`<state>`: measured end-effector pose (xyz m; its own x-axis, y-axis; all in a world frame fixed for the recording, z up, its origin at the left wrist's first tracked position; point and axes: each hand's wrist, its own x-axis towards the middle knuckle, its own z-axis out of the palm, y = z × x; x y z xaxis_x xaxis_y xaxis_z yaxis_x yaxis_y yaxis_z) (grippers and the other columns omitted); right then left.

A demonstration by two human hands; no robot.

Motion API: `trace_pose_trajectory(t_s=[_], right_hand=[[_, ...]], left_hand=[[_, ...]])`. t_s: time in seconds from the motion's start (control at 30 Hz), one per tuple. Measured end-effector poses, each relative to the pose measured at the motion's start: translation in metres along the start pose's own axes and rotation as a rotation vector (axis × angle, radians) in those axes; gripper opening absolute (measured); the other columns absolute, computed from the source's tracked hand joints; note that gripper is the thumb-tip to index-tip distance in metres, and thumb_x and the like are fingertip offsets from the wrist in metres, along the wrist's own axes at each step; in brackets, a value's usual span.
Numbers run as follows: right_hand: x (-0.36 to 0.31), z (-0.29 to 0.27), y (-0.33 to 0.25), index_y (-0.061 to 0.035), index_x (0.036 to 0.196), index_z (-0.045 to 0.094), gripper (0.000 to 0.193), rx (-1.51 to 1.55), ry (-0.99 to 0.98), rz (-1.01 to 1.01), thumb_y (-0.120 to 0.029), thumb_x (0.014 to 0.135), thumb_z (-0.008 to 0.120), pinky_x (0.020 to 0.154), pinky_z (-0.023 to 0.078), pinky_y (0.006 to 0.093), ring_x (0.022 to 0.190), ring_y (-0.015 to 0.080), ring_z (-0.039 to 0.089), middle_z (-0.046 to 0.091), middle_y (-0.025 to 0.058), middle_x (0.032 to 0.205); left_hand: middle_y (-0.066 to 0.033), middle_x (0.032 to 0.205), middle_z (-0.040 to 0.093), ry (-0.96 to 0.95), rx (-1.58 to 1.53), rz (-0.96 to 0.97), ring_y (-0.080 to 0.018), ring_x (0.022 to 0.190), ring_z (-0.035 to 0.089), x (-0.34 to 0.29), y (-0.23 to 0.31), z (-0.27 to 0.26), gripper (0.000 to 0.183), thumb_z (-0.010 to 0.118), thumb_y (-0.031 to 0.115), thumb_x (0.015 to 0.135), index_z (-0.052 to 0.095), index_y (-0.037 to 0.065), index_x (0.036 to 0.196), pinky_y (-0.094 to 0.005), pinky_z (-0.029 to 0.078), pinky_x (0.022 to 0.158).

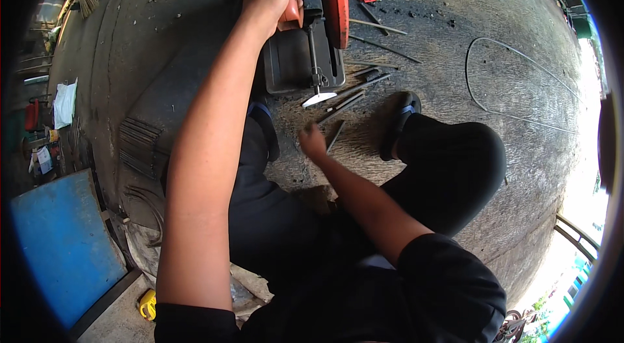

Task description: The person uses a circular saw to cut a metal rod, then picks up and checks another metal rod before setting it down.

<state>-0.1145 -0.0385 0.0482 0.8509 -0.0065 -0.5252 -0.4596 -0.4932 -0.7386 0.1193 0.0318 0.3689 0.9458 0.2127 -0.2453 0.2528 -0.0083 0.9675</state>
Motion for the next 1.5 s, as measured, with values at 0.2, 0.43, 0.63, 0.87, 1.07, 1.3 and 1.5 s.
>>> trace_pose_trajectory(t_s=[0.2, 0.43, 0.63, 0.87, 1.07, 1.3, 1.5], right_hand=[[0.090, -0.046, -0.005, 0.0047, 0.112, 0.055, 0.035, 0.467, 0.294, 0.123, -0.014, 0.083, 0.053, 0.079, 0.046, 0.0360, 0.087, 0.0320, 0.062, 0.064, 0.0203, 0.096], [0.031, -0.023, -0.025, 0.0045, 0.086, 0.063, 0.030, 0.513, 0.198, -0.235, -0.003, 0.065, 0.042, 0.070, 0.047, 0.0347, 0.068, 0.0277, 0.059, 0.062, 0.0178, 0.072], [0.046, -0.045, -0.029, 0.0054, 0.075, 0.061, 0.021, 0.548, 0.442, -0.072, -0.005, 0.066, 0.045, 0.068, 0.048, 0.0389, 0.064, 0.0302, 0.061, 0.061, 0.0204, 0.067], [0.130, -0.136, 0.006, -0.0013, 0.091, 0.066, 0.026, 0.258, 0.559, 0.242, -0.015, 0.071, 0.055, 0.083, 0.049, 0.0426, 0.089, 0.0382, 0.064, 0.067, 0.0224, 0.089], [0.269, -0.238, 0.004, -0.0061, 0.087, 0.067, 0.016, 0.294, 0.402, 0.222, -0.016, 0.078, 0.059, 0.053, 0.048, 0.0318, 0.060, 0.0151, 0.062, 0.066, 0.0065, 0.072], [0.345, -0.257, -0.011, -0.0035, 0.080, 0.058, 0.012, 1.017, 0.256, 0.502, -0.015, 0.084, 0.062, 0.041, 0.045, 0.0295, 0.050, 0.0180, 0.059, 0.062, 0.0081, 0.065], [0.383, -0.234, -0.028, -0.0050, 0.086, 0.056, 0.015, 1.147, 0.310, 0.558, -0.019, 0.086, 0.063, 0.043, 0.048, 0.0313, 0.056, 0.0202, 0.061, 0.060, 0.0093, 0.072]], left_hand=[[-0.0094, 0.064, 0.057, -0.011, 0.006, 0.026, -0.0174, 0.051, 0.057, 0.002, 0.000, -0.001, 0.036, 0.067, 0.029, 0.079, 0.055, -0.005, 0.083, -0.0323, 0.050, 0.048], [-0.0095, 0.064, 0.056, -0.001, -0.002, -0.004, -0.0174, 0.052, 0.057, 0.000, 0.002, 0.001, 0.036, 0.067, 0.029, 0.080, 0.055, -0.005, 0.080, -0.0346, 0.048, 0.044], [-0.0079, 0.072, 0.059, -0.026, 0.049, -0.054, -0.0143, 0.057, 0.057, 0.002, 0.004, -0.001, 0.043, 0.070, 0.035, 0.079, 0.057, -0.003, 0.096, -0.0273, 0.049, 0.056], [-0.0069, 0.071, 0.059, -0.018, 0.091, -0.043, -0.0131, 0.057, 0.056, 0.007, 0.002, -0.002, 0.037, 0.069, 0.035, 0.080, 0.058, 0.002, 0.092, -0.0258, 0.047, 0.055], [-0.0041, 0.071, 0.056, 0.019, 0.106, -0.071, -0.0117, 0.055, 0.053, 0.008, 0.003, 0.000, 0.034, 0.067, 0.034, 0.084, 0.059, 0.004, 0.097, -0.0249, 0.044, 0.053], [-0.0056, 0.070, 0.053, 0.053, 0.063, -0.084, -0.0116, 0.055, 0.052, 0.004, 0.010, 0.008, 0.032, 0.062, 0.030, 0.087, 0.056, 0.000, 0.098, -0.0242, 0.043, 0.049], [-0.0065, 0.069, 0.052, 0.089, 0.102, -0.044, -0.0111, 0.052, 0.050, 0.003, 0.010, 0.013, 0.038, 0.057, 0.031, 0.089, 0.054, -0.002, 0.107, -0.0227, 0.042, 0.047]])
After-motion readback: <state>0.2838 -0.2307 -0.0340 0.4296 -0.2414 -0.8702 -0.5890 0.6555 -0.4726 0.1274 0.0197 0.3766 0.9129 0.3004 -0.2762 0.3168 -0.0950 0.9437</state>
